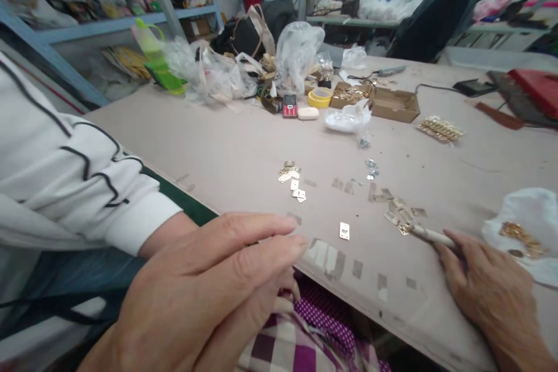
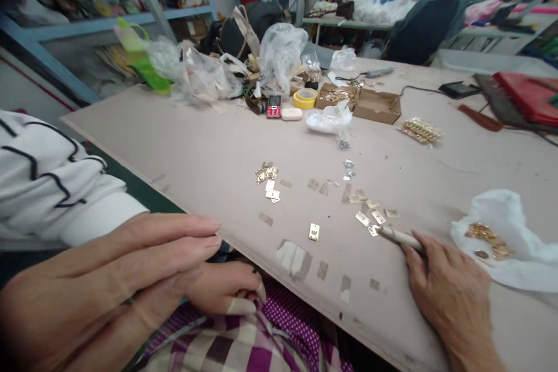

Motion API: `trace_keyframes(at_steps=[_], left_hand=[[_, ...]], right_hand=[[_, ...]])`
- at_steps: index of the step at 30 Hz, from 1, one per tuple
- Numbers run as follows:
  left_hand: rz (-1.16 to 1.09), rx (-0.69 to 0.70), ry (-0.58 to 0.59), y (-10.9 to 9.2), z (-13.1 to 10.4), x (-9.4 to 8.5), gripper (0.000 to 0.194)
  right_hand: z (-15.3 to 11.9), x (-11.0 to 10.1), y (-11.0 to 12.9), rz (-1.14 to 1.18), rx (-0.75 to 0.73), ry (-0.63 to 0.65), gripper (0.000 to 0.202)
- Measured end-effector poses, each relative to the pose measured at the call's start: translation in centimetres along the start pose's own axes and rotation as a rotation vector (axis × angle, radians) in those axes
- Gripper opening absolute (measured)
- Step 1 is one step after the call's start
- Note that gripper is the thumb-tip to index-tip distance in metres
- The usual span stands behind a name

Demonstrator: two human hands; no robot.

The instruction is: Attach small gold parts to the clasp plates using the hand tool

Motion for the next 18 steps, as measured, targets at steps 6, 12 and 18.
trace_keyframes(at_steps=[6, 12, 18], left_hand=[[0.109, -0.028, 0.087, -2.7, -4.6, -1.7, 0.041], [0.100, 0.062, 0.090, -4.2, -8.7, -2.5, 0.053], [-0.048, 0.017, 0.050, -3.4, -12.5, -1.3, 0.037]], right_hand=[[-0.5, 0.5, -0.2, 0.022, 0.032, -0.036, 0.057], [-0.6, -0.5, 0.6, 0.021, 0.036, -0.116, 0.041], [-1.0, -1.1, 0.3, 0.088, -0.006, -0.183, 0.037]])
Point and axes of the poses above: each hand's wrist, its own z-axis towards the middle knuckle, its own x-axis out of the palm, y = z × x, the point moved 3 cm from there along z, towards the middle knuckle, and after that the axes turned 11 degrees about x, right-handed, at the moved point
